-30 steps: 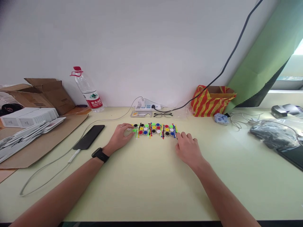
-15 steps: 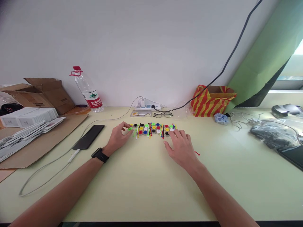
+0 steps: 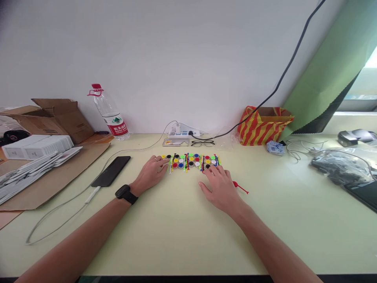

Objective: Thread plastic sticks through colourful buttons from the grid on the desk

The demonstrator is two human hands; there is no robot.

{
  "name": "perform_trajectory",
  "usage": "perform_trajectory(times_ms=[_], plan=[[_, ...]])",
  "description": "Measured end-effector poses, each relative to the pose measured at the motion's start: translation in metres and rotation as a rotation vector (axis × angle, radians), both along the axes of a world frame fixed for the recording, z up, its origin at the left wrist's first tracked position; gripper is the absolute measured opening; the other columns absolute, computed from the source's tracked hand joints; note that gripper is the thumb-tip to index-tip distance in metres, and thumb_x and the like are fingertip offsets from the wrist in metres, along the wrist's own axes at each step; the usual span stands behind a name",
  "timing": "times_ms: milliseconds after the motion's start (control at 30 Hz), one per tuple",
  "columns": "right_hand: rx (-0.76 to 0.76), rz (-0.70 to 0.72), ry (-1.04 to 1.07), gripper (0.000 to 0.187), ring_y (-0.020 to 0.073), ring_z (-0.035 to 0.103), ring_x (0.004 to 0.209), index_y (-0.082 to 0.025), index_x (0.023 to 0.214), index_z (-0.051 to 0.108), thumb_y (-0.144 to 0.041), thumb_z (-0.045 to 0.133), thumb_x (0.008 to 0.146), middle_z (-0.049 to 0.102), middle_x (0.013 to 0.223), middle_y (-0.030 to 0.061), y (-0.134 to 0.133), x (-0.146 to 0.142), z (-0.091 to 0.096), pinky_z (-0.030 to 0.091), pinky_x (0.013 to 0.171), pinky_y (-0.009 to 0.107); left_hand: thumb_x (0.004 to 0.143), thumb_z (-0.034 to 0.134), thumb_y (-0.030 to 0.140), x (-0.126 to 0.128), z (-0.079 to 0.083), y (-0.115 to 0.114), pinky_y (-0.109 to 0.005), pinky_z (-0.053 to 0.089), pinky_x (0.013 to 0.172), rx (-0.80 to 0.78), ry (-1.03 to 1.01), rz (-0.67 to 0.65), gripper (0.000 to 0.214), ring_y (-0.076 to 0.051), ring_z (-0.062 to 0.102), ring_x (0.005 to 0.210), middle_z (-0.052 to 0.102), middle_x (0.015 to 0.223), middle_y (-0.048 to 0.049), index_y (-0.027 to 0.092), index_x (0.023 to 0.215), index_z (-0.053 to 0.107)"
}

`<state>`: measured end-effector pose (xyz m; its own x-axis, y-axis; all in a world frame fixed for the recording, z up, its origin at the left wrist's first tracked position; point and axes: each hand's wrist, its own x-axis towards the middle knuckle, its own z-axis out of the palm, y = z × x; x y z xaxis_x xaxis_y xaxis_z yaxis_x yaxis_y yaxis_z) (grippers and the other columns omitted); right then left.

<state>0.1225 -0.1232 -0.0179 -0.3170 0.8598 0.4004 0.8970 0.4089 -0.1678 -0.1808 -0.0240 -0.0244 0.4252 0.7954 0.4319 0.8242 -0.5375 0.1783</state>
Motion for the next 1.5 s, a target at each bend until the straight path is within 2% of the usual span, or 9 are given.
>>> perform_trajectory(times_ms=[100, 267, 400, 567, 767, 967, 1200, 1400, 1500], plan=[[-0.028, 0.024, -0.001, 0.028, 0.0315, 0.056, 0.112, -0.022, 0.122, 0.063, -0.037, 0.053, 0.1, 0.067, 0.119, 0.0117, -0.001, -0.001, -0.001, 0.046, 0.094, 0.048, 0.099, 0.051, 0.024, 0.0, 0.001, 0.0, -0.038, 0.045, 0.079, 0.002, 0.017, 0.01, 0.025, -0.027, 0.055, 0.091, 0.065, 0.088, -0.0078, 0.021, 0.104, 0.075], [-0.053, 0.043, -0.007, 0.028, 0.0319, 0.055, 0.114, -0.022, 0.121, 0.063, -0.037, 0.054, 0.1, 0.067, 0.12, 0.0114, -0.003, -0.004, -0.001, 0.047, 0.093, 0.048, 0.099, 0.051, 0.026, 0.001, 0.0, 0.0, -0.038, 0.045, 0.08, 0.009, -0.006, 0.011, 0.026, -0.027, 0.056, 0.093, 0.067, 0.091, -0.0082, 0.022, 0.112, 0.074], [-0.074, 0.049, -0.009, 0.026, 0.0328, 0.055, 0.114, -0.023, 0.12, 0.063, -0.037, 0.054, 0.099, 0.067, 0.12, 0.011, -0.004, -0.004, -0.001, 0.047, 0.092, 0.048, 0.098, 0.053, 0.026, 0.001, 0.001, -0.001, -0.037, 0.045, 0.078, -0.012, -0.017, 0.012, 0.021, -0.026, 0.055, 0.091, 0.066, 0.087, -0.007, 0.023, 0.102, 0.074], [-0.091, 0.059, -0.004, 0.025, 0.0317, 0.056, 0.114, -0.023, 0.119, 0.063, -0.037, 0.055, 0.098, 0.067, 0.12, 0.0104, -0.004, -0.004, -0.001, 0.048, 0.091, 0.048, 0.096, 0.055, 0.026, 0.001, 0.001, -0.001, -0.037, 0.045, 0.077, -0.032, -0.038, 0.035, 0.018, -0.026, 0.055, 0.092, 0.066, 0.087, -0.0069, 0.021, 0.103, 0.071], [-0.086, 0.068, -0.007, 0.023, 0.0304, 0.056, 0.114, -0.023, 0.116, 0.064, -0.036, 0.057, 0.098, 0.068, 0.12, 0.0098, -0.004, -0.004, -0.001, 0.049, 0.092, 0.047, 0.094, 0.054, 0.022, 0.002, 0.001, -0.002, -0.035, 0.044, 0.073, -0.052, -0.064, 0.037, 0.014, -0.025, 0.057, 0.088, 0.064, 0.081, -0.0053, 0.022, 0.088, 0.068], [-0.097, 0.073, 0.007, 0.023, 0.0303, 0.056, 0.116, -0.023, 0.116, 0.063, -0.036, 0.056, 0.099, 0.067, 0.122, 0.009, -0.004, -0.005, -0.002, 0.048, 0.094, 0.047, 0.091, 0.05, 0.016, 0.002, 0.003, -0.003, -0.032, 0.043, 0.065, -0.07, -0.138, 0.019, 0.013, -0.017, 0.053, 0.067, 0.059, 0.084, -0.0034, 0.02, 0.085, 0.061], [-0.102, 0.088, 0.013, 0.023, 0.0303, 0.056, 0.116, -0.023, 0.116, 0.064, -0.036, 0.057, 0.098, 0.067, 0.12, 0.0097, -0.005, -0.006, -0.001, 0.049, 0.093, 0.047, 0.096, 0.047, 0.017, 0.003, 0.001, 0.002, -0.031, 0.044, 0.069, -0.044, -0.21, -0.035, 0.014, -0.017, 0.055, 0.072, 0.058, 0.089, -0.004, 0.02, 0.088, 0.058], [-0.104, 0.087, 0.018, 0.022, 0.0296, 0.057, 0.115, -0.024, 0.113, 0.065, -0.036, 0.057, 0.097, 0.067, 0.119, 0.0098, -0.004, -0.006, -0.003, 0.049, 0.094, 0.048, 0.098, 0.047, 0.018, 0.004, 0.002, 0.008, -0.032, 0.047, 0.075, 0.048, -0.314, 0.04, 0.016, -0.018, 0.059, 0.081, 0.06, 0.091, -0.0055, 0.02, 0.089, 0.06], [-0.111, 0.09, 0.036, 0.022, 0.0302, 0.057, 0.117, -0.024, 0.113, 0.064, -0.036, 0.057, 0.097, 0.067, 0.119, 0.0099, -0.003, -0.005, -0.004, 0.049, 0.096, 0.048, 0.096, 0.05, 0.019, 0.001, 0.006, 0.007, -0.031, 0.047, 0.071, 0.073, -0.371, 0.098, 0.014, -0.018, 0.058, 0.078, 0.06, 0.087, -0.0046, 0.02, 0.09, 0.063]])
